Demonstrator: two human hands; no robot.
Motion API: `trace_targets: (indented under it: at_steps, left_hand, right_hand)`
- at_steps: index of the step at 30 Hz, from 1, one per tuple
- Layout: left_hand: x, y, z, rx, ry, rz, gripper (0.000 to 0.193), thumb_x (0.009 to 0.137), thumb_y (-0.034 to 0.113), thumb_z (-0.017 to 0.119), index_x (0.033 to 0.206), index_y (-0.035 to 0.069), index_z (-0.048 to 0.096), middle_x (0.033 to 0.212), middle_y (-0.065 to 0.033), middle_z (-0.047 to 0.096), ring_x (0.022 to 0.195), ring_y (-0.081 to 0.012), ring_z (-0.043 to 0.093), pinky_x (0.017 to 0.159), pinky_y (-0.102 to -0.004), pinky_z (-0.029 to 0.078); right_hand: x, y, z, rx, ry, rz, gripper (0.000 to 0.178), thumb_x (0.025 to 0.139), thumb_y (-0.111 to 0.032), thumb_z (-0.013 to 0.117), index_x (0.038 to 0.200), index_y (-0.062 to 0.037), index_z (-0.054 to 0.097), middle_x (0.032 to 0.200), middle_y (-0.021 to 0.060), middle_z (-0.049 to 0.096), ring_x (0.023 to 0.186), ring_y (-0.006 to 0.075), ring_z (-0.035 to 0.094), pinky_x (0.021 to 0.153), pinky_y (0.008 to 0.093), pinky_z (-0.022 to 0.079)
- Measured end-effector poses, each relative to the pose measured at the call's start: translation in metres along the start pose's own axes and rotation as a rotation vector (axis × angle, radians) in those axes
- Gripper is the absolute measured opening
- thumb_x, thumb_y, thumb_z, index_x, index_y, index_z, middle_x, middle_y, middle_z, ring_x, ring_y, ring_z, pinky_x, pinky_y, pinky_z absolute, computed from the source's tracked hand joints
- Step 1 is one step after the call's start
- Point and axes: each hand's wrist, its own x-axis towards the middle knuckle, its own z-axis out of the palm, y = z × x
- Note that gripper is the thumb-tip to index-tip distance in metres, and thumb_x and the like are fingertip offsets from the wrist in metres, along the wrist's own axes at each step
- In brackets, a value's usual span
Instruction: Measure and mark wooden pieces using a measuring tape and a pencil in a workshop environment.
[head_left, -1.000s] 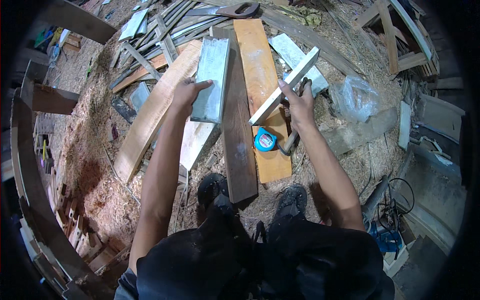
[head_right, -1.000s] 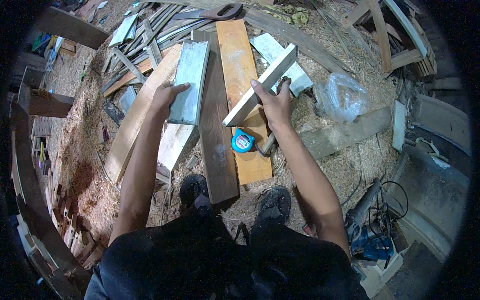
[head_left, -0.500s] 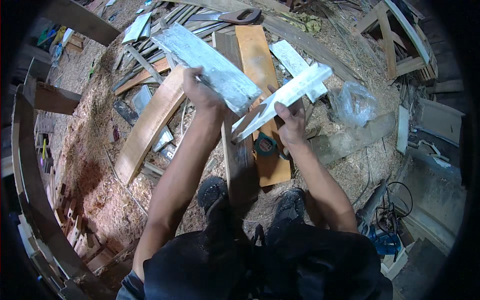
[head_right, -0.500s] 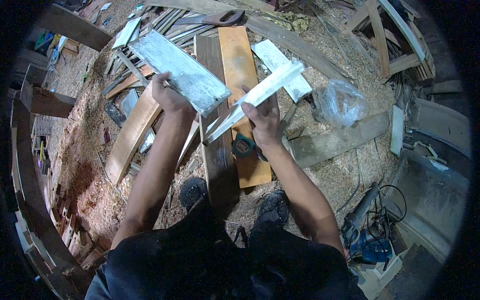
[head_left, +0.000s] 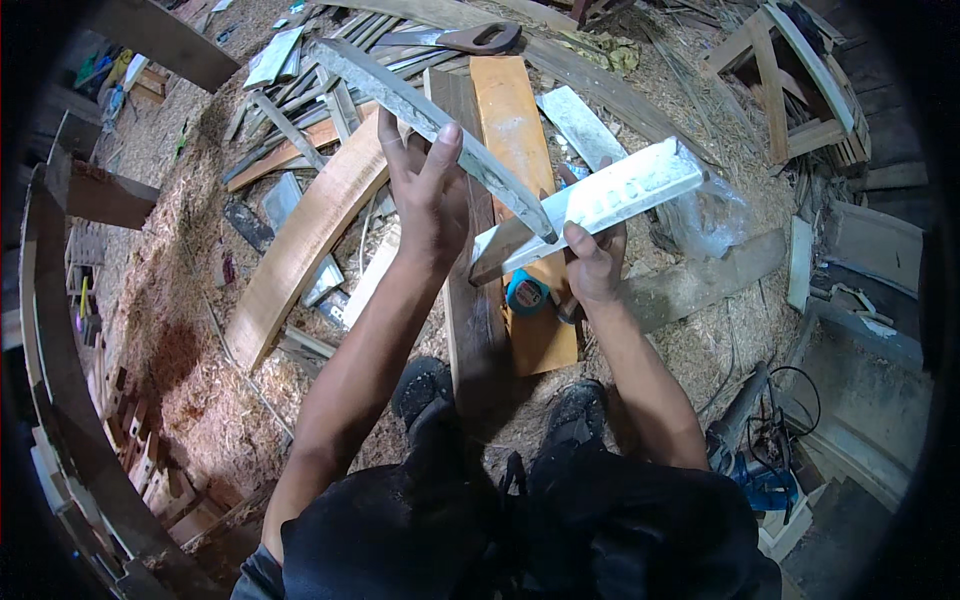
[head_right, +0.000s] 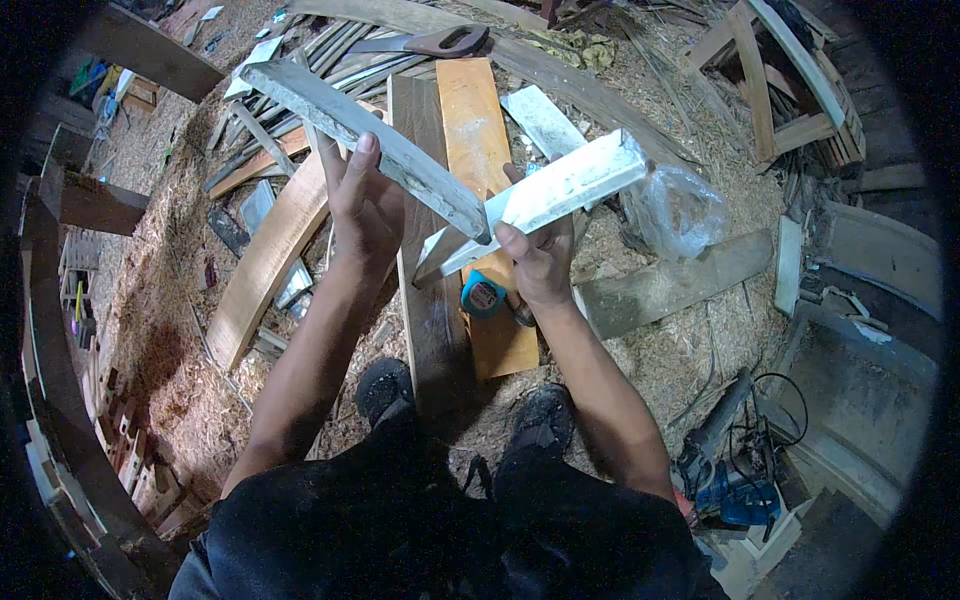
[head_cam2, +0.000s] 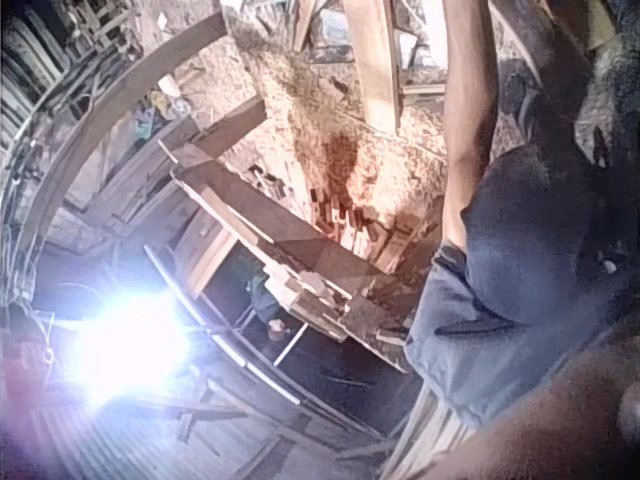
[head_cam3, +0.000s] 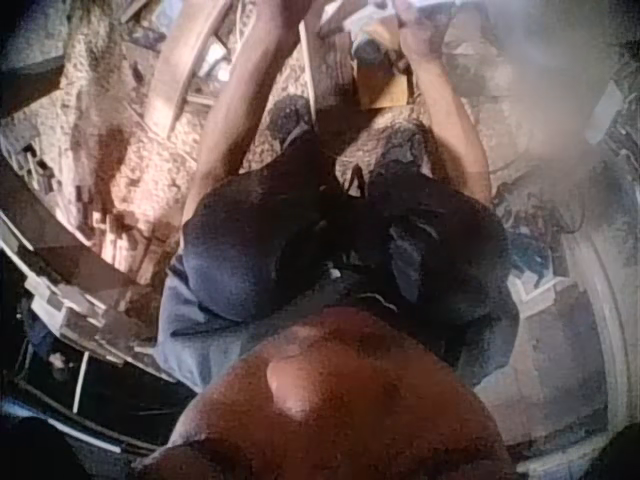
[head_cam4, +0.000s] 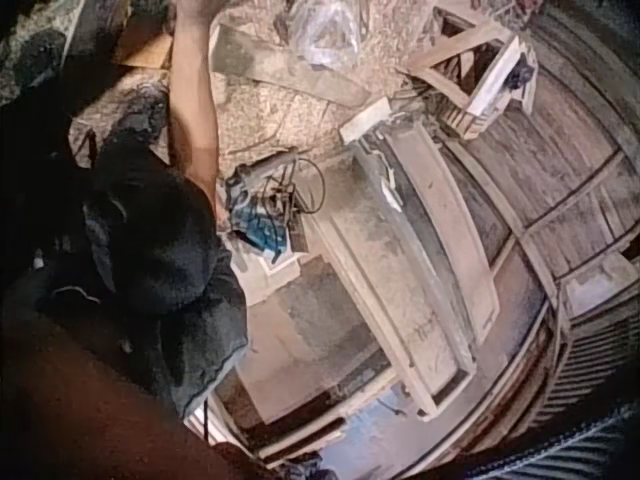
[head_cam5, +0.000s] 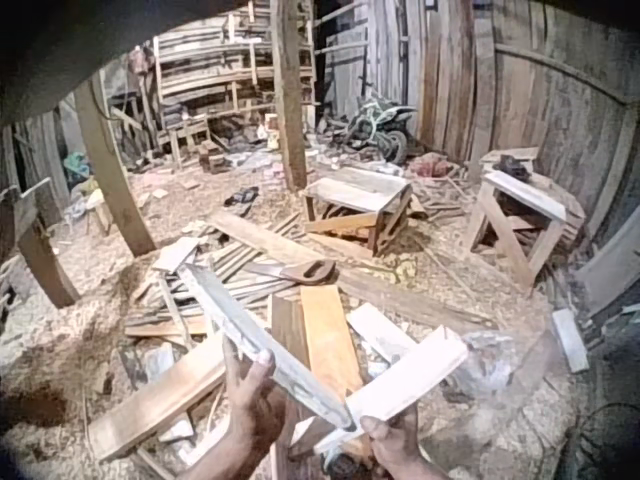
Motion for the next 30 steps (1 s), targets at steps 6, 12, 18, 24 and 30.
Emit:
trace_targets:
  at_steps: [6,12,18,24,30]
  left_hand:
    - [0.002,-0.001,-0.007,0.046,-0.036,-0.122,0.093,0.084,0.019,0.076,0.154,0.006,0.016,0.142,-0.0217,0.038,0.13,-0.0302,0.043,0.109,-0.0466,0.038]
    - [-0.004,-0.019,-0.007,0.173,-0.13,-0.16,0.11,0.075,0.006,0.083,0.154,0.006,0.007,0.137,-0.0222,0.043,0.124,-0.0315,0.051,0.103,-0.0442,0.047]
    - [-0.008,-0.019,-0.001,0.184,-0.206,-0.178,0.111,0.076,-0.005,0.079,0.153,0.009,-0.001,0.135,-0.0249,0.043,0.122,-0.0338,0.053,0.097,-0.0438,0.054]
    - [-0.008,-0.026,-0.011,0.228,-0.244,-0.303,0.107,0.085,0.007,0.075,0.156,0.022,-0.004,0.137,-0.0226,0.044,0.119,-0.034,0.056,0.086,-0.0461,0.058]
    - [-0.009,-0.046,-0.027,0.309,-0.068,-0.419,0.101,0.083,0.009,0.078,0.149,0.015,0.002,0.13,-0.0215,0.048,0.11,-0.0315,0.061,0.079,-0.0499,0.061]
  right_hand:
    - [0.0,0.003,-0.004,0.049,0.029,0.024,0.091,0.074,-0.022,0.077,0.149,-0.0028,0.028,0.138,0.0186,0.047,0.139,0.0312,0.041,0.113,0.0444,0.037]
    - [0.001,0.004,-0.01,0.069,0.033,0.086,0.086,0.076,-0.025,0.078,0.145,-0.0004,0.032,0.138,0.0195,0.048,0.135,0.0297,0.046,0.112,0.0441,0.038]
    - [-0.004,0.011,-0.006,0.135,0.1,0.158,0.074,0.083,-0.016,0.075,0.144,-0.0049,0.034,0.13,0.0153,0.052,0.13,0.0264,0.05,0.109,0.0409,0.043]
    - [-0.006,0.017,-0.002,0.142,0.21,0.245,0.054,0.088,-0.021,0.073,0.135,-0.01,0.048,0.121,0.0144,0.062,0.112,0.0224,0.062,0.098,0.0383,0.052]
    - [0.002,0.016,-0.004,0.051,0.26,0.353,0.039,0.09,-0.023,0.074,0.121,-0.0061,0.057,0.107,0.0067,0.065,0.097,0.017,0.065,0.088,0.036,0.056]
